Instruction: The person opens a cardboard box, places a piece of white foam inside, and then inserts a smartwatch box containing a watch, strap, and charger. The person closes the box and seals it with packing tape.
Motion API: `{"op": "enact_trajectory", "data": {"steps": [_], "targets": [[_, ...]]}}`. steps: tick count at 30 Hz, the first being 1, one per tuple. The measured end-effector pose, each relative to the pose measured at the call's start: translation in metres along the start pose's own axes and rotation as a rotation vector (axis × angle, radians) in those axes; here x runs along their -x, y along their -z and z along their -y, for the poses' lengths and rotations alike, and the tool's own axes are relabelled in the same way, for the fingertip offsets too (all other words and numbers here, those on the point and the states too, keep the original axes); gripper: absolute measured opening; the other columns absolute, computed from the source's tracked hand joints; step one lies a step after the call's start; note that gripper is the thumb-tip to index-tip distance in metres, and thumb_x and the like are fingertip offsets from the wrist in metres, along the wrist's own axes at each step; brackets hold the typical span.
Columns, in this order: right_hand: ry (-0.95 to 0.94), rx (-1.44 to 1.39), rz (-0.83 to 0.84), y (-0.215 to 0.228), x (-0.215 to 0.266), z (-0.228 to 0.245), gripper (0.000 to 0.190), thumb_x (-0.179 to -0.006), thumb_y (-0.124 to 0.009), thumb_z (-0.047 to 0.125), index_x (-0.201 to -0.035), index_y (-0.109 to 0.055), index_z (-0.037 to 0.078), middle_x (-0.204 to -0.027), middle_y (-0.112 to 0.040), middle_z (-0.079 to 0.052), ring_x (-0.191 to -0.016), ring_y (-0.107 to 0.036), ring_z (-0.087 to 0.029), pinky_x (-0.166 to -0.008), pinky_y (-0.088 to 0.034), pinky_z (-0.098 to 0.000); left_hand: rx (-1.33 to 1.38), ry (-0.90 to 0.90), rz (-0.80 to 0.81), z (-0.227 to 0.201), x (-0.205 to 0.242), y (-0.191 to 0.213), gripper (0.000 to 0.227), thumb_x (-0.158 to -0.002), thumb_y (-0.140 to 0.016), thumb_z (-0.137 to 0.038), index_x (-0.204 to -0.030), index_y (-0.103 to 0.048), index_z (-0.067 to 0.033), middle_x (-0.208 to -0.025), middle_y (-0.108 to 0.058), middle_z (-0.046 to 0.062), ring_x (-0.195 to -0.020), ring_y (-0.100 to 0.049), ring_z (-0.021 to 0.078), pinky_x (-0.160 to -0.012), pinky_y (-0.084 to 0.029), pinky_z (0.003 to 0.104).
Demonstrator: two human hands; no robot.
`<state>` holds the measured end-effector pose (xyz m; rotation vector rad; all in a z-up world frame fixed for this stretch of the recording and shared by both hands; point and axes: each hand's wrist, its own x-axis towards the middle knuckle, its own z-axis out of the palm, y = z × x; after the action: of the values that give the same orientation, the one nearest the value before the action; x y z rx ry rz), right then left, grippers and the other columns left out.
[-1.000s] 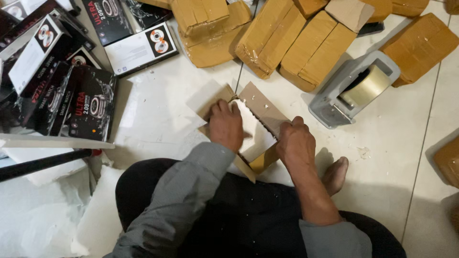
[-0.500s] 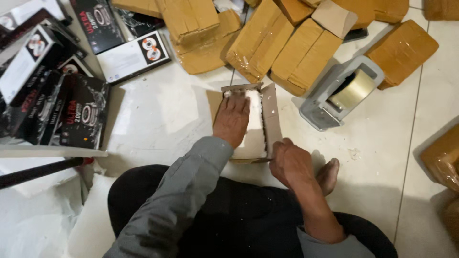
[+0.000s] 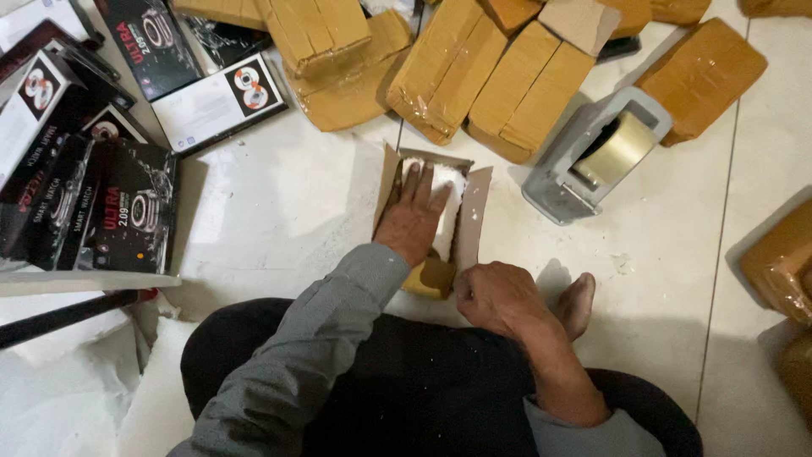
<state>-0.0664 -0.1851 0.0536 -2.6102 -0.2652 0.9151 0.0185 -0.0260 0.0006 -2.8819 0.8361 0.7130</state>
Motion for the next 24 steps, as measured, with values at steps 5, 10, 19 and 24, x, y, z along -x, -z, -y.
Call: {"op": "enact_trajectory", "data": {"steps": [5, 10, 19, 24], "targets": [[-0.003, 0.005, 0.077, 0.000, 0.000, -0.007, 0.022, -0.074, -0.067, 0.027, -0.078, -0.079, 0.009, -0.082, -0.074, -0.017, -0.080, -0.072, -0.037, -0.076, -0.057, -0.0456, -0.074, -0.032, -0.124, -0.015, -0.005, -0.018, 0.074, -0.097, -0.059, -0.020, -0.160, -0.020, -0.0179, -0.168, -0.005, 0.019, -0.156, -0.006, 0.0355, -0.125, -0.009, 0.052], [0.004, 0.012, 0.114, -0.002, -0.011, -0.012, 0.022, -0.074, -0.066, 0.027, -0.074, -0.077, 0.009, -0.079, -0.074, -0.017, -0.080, -0.071, -0.036, -0.075, -0.056, -0.0459, -0.091, -0.013, -0.033, -0.019, -0.009, -0.012, 0.074, -0.097, -0.054, -0.019, -0.161, -0.017, -0.0142, -0.169, 0.000, 0.021, -0.155, -0.004, 0.0367, -0.123, -0.008, 0.051], [0.061, 0.098, 0.003, -0.015, -0.024, -0.017, 0.028, -0.088, -0.057, 0.027, -0.081, -0.074, 0.005, -0.085, -0.070, -0.021, -0.084, -0.067, -0.042, -0.076, -0.054, -0.0520, 0.213, -0.096, -0.010, 0.001, -0.012, -0.007, 0.103, -0.074, -0.080, -0.006, -0.162, -0.026, -0.0177, -0.169, -0.003, 0.020, -0.155, -0.005, 0.0347, -0.123, -0.016, 0.043], [-0.008, 0.111, -0.208, -0.032, -0.028, -0.013, 0.031, -0.085, -0.056, 0.025, -0.106, -0.070, 0.007, -0.105, -0.069, -0.023, -0.097, -0.067, -0.042, -0.083, -0.055, -0.0503, 0.583, -0.157, -0.306, 0.015, 0.013, 0.000, 0.069, -0.088, -0.075, -0.028, -0.151, -0.050, -0.0102, -0.158, -0.046, 0.016, -0.149, -0.038, 0.0332, -0.120, -0.034, 0.041]]}}
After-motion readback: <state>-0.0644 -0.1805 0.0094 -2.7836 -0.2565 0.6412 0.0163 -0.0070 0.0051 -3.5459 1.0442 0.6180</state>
